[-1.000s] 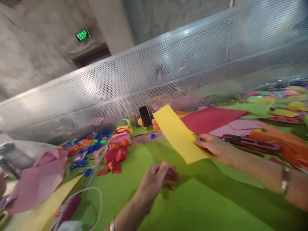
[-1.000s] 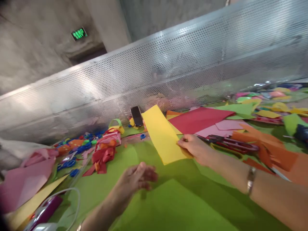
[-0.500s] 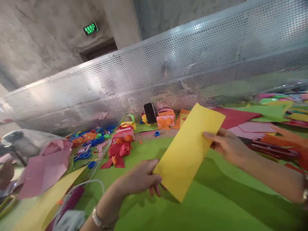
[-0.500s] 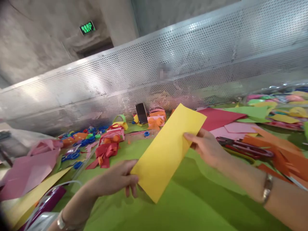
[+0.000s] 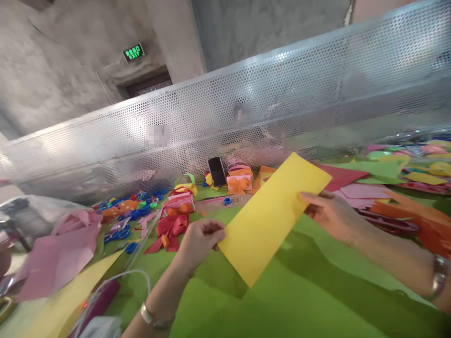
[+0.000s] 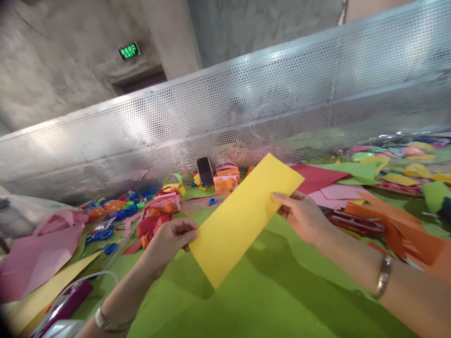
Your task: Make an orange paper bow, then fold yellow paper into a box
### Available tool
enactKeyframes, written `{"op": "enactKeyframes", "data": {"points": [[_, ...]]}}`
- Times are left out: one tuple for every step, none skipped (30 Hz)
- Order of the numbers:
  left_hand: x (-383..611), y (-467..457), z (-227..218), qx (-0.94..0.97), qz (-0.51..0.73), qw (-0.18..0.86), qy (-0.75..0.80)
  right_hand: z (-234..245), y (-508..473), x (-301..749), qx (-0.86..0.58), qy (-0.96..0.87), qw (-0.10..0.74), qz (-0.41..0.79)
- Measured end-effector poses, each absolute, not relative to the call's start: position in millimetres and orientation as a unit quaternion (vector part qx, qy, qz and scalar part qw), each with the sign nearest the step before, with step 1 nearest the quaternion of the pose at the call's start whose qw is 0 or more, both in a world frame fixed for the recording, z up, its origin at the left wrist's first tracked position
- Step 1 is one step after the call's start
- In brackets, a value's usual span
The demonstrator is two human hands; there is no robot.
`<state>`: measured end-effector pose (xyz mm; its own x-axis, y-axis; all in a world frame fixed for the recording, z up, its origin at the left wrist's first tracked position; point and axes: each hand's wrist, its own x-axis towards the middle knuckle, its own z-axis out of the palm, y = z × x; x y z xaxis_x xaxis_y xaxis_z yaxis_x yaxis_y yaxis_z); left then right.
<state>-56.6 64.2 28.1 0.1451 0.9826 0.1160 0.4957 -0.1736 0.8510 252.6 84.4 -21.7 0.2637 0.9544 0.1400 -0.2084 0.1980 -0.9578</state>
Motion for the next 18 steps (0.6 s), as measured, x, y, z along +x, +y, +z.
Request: {"op": "enactKeyframes", "data": {"points": [[-59.7,65.9,29.7,0.677,0.378,0.307,0.552,-22.7,86.3,255.8,-0.456,-0.411,0.655,0.44],[-62.9,67.3,32.4,0.679,0.397,0.27,0.556,-23.5,88.5,259.3,-0.463,-0.412,0.654,0.433],[-66.0,68.1,35.6,0.682,0.414,0.232,0.556,-23.8,90.6,262.7,-0.471,-0.418,0.651,0.424],[-68.4,68.3,39.2,0.687,0.429,0.196,0.553,-23.5,92.4,265.8,-0.479,-0.428,0.646,0.413],[-70.2,67.8,42.6,0.693,0.44,0.164,0.547,-22.2,93.9,268.4,-0.487,-0.444,0.637,0.401],[-71.2,66.8,45.6,0.7,0.449,0.138,0.539,-20.0,94.9,270.5,-0.494,-0.464,0.624,0.388],[-71.5,65.5,47.9,0.706,0.454,0.119,0.531,-16.8,95.4,272.2,-0.504,-0.487,0.609,0.371],[-71.2,64.2,49.2,0.711,0.456,0.106,0.524,-12.8,95.3,273.8,-0.516,-0.51,0.594,0.349],[-70.7,63.1,49.7,0.716,0.457,0.097,0.52,-8.2,94.7,275.4,-0.529,-0.532,0.578,0.321],[-69.9,62.3,49.5,0.719,0.456,0.092,0.516,-3.3,93.5,277.0,-0.543,-0.554,0.562,0.289],[-69.2,61.8,48.8,0.722,0.455,0.09,0.514,1.4,91.6,278.8,-0.556,-0.576,0.543,0.254],[-68.5,61.7,47.9,0.723,0.454,0.09,0.513,5.6,89.0,280.5,-0.567,-0.599,0.521,0.218],[-67.9,61.7,47.1,0.724,0.453,0.092,0.512,8.9,85.7,282.0,-0.576,-0.623,0.497,0.183],[-67.4,61.8,46.5,0.725,0.452,0.095,0.511,11.3,81.6,283.3,-0.58,-0.649,0.47,0.15],[-67.0,61.7,46.3,0.724,0.452,0.099,0.511,12.6,77.1,284.1,-0.581,-0.672,0.444,0.118],[-66.5,61.5,46.4,0.723,0.453,0.105,0.511,12.8,72.3,284.4,-0.581,-0.692,0.42,0.086],[-65.9,61.1,46.8,0.721,0.454,0.112,0.511,12.2,67.6,284.2,-0.579,-0.71,0.398,0.055],[-65.3,60.4,47.3,0.72,0.454,0.121,0.511,10.8,63.3,283.9,-0.577,-0.723,0.378,0.025]]}}
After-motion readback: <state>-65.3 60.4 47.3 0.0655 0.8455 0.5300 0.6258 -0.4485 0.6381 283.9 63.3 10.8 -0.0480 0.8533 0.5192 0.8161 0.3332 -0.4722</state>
